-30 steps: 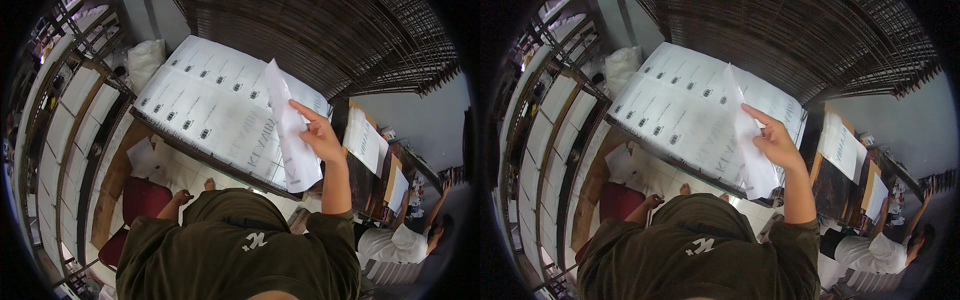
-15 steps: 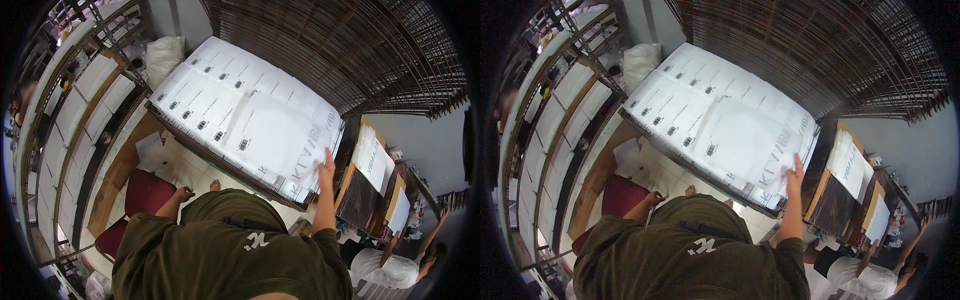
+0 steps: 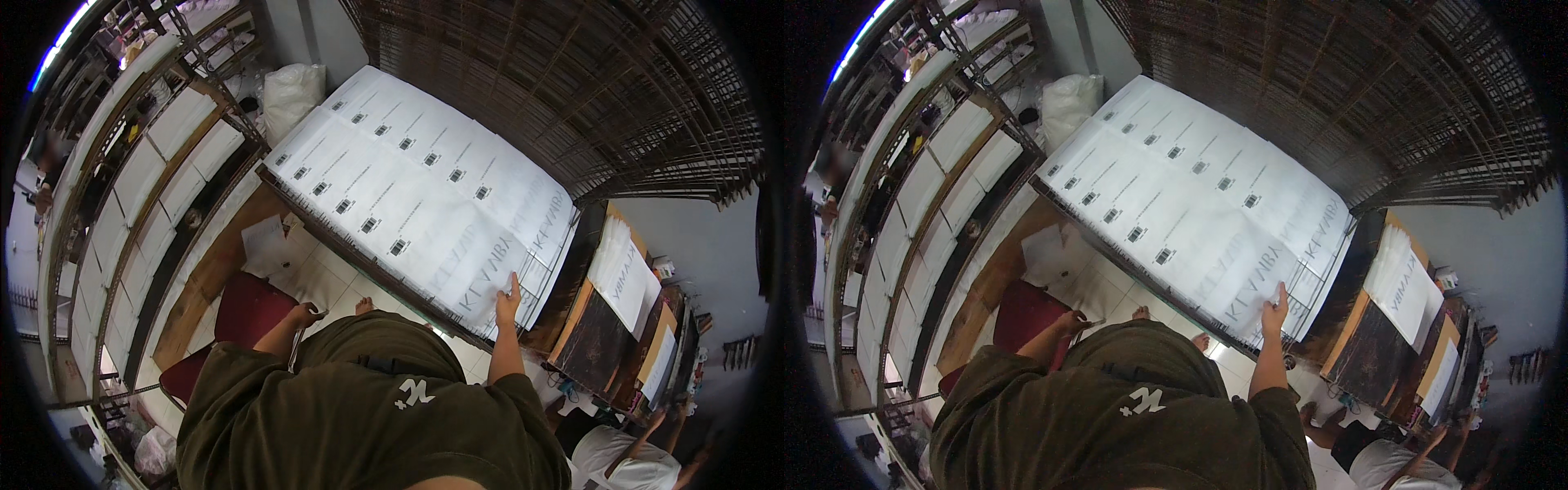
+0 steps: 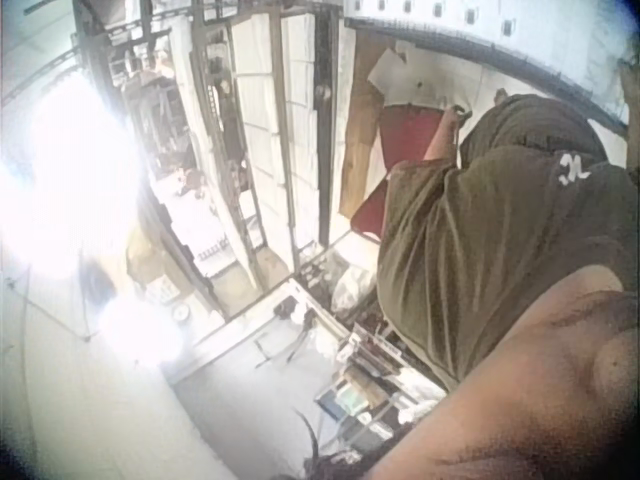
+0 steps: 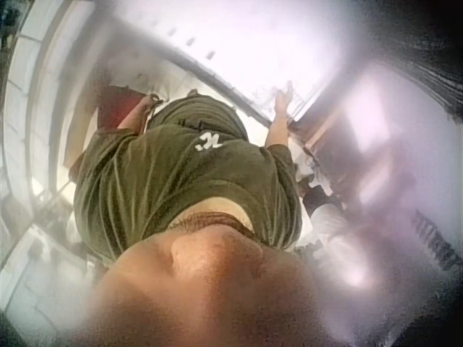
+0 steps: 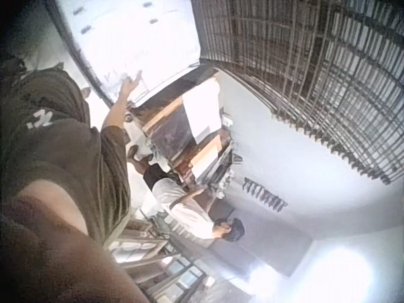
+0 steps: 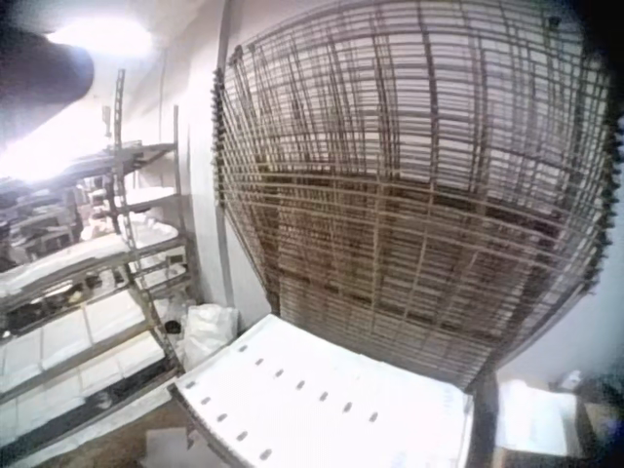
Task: The person repeatedly picks up white paper sheets from a stack on a table and places them onto a separate pile. The action is performed one sheet at a time in a repetitive manner.
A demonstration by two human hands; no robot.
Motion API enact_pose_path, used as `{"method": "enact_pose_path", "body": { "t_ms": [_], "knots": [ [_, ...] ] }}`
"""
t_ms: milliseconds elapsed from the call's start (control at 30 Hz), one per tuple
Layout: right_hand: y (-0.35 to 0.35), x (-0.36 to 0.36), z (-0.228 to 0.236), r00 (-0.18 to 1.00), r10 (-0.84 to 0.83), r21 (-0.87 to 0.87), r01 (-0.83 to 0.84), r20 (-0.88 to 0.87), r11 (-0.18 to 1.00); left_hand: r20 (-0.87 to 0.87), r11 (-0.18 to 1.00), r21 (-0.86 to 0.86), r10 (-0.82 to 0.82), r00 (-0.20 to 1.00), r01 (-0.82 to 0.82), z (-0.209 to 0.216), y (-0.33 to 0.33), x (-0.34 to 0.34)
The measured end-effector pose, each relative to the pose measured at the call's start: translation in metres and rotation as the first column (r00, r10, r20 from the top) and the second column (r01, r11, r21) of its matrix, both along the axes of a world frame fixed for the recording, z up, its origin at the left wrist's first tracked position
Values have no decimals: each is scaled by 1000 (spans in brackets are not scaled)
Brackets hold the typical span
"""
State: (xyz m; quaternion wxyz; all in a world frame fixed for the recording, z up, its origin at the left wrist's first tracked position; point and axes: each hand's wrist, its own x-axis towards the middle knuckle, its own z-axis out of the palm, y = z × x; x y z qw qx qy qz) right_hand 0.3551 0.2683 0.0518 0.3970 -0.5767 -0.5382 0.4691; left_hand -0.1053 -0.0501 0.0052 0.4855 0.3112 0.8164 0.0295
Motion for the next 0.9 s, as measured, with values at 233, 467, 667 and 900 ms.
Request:
{"method": "enact_pose_path", "body": {
  "t_ms": [233, 467, 667, 900],
  "knots": [
    [-5, 0, -7, 1000, 3, 58, -1, -26, 998, 15, 999, -4, -32, 999, 32, -9, -7, 16],
    [8, 16, -49, 992, 29, 117, -43, 120, 992, -14, 999, -22, -24, 1000, 24, -19, -11, 3],
    [4, 4, -34, 972, -42, 184, -1, 230, 983, 21, 1000, -21, 3, 1000, -2, -2, -2, 0],
    [-20, 2, -32, 886, -216, 353, 63, 411, 933, 19, 998, 3, -59, 998, 59, -22, 2, -10]
  ]
}}
